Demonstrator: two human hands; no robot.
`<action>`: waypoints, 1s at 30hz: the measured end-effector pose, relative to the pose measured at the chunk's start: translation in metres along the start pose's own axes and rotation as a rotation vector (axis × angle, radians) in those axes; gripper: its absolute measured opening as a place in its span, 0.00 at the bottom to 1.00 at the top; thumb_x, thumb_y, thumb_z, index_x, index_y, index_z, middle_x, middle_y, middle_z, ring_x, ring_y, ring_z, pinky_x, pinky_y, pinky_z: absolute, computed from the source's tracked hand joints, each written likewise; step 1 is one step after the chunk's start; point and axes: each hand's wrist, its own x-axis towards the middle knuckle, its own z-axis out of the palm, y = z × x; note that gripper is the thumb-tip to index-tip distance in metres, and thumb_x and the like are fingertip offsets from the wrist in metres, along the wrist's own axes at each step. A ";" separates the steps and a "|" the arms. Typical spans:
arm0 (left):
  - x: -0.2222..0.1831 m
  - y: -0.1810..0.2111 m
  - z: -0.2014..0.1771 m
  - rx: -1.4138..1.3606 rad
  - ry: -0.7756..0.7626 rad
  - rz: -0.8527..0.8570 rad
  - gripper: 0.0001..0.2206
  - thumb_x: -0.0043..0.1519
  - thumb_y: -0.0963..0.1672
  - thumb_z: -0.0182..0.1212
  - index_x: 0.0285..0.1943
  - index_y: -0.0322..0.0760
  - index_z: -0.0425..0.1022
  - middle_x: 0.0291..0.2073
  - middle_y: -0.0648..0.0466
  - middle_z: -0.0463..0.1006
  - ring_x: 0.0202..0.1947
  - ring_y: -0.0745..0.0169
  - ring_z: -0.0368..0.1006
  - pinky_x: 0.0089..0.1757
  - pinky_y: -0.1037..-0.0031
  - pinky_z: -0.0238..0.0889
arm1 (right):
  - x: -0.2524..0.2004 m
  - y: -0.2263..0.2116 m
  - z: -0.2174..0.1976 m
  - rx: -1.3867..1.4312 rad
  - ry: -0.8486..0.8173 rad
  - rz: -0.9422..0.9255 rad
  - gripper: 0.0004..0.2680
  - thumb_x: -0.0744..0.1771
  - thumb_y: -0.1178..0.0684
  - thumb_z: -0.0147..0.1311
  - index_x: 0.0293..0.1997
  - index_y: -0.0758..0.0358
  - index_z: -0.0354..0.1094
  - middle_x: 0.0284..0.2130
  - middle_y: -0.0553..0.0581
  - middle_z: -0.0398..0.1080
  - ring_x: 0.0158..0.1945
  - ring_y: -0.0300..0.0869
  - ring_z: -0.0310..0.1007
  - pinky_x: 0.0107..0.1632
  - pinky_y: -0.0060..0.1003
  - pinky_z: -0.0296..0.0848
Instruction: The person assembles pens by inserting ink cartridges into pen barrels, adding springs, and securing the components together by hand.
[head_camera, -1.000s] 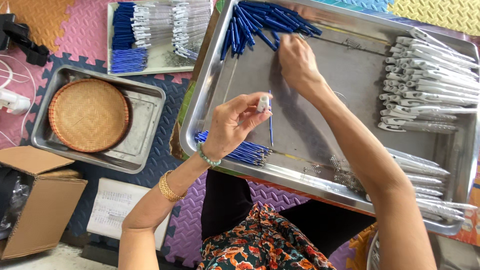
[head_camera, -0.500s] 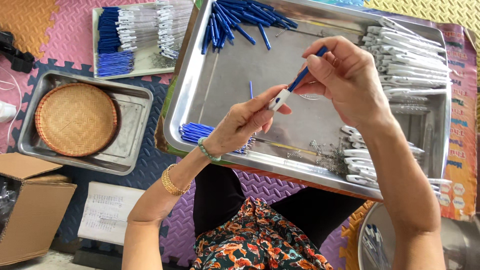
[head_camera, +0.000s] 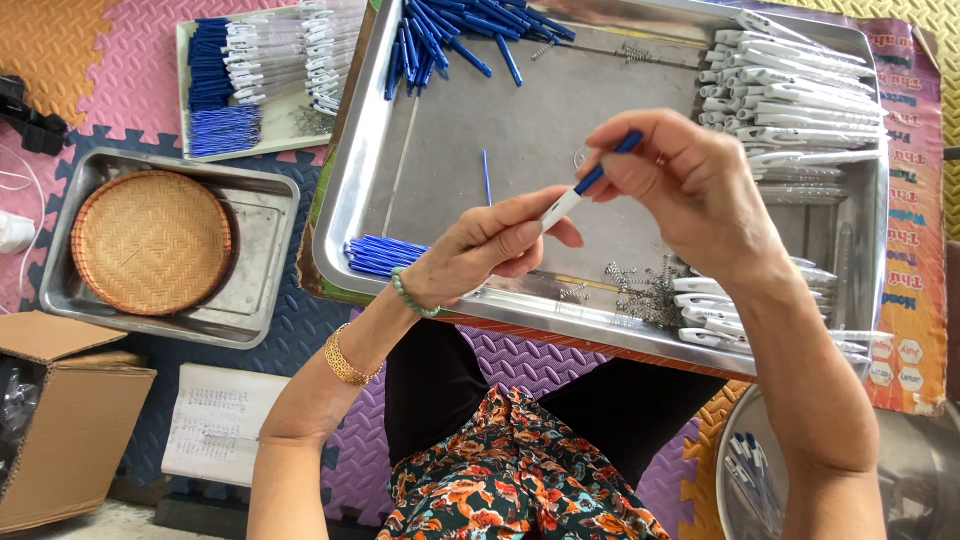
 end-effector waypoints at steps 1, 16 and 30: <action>0.000 -0.002 0.000 -0.039 -0.016 -0.007 0.23 0.84 0.44 0.46 0.89 0.37 0.54 0.65 0.40 0.80 0.34 0.64 0.60 0.35 0.78 0.55 | -0.002 0.000 -0.001 0.001 -0.038 0.004 0.08 0.76 0.59 0.49 0.61 0.71 0.69 0.46 0.62 0.78 0.48 0.45 0.82 0.57 0.36 0.84; 0.004 0.006 0.018 -0.210 0.033 -0.101 0.23 0.82 0.45 0.51 0.85 0.31 0.61 0.62 0.40 0.81 0.31 0.65 0.58 0.35 0.78 0.53 | -0.018 0.016 0.008 0.096 0.018 -0.151 0.09 0.76 0.62 0.48 0.65 0.69 0.55 0.47 0.72 0.78 0.47 0.50 0.80 0.56 0.40 0.81; 0.023 -0.013 0.036 -0.352 0.158 -0.023 0.23 0.81 0.43 0.50 0.83 0.25 0.60 0.57 0.36 0.83 0.29 0.74 0.59 0.27 0.88 0.50 | -0.038 0.060 0.034 -0.262 0.368 -0.404 0.10 0.77 0.59 0.48 0.62 0.74 0.76 0.51 0.68 0.81 0.50 0.55 0.84 0.54 0.50 0.81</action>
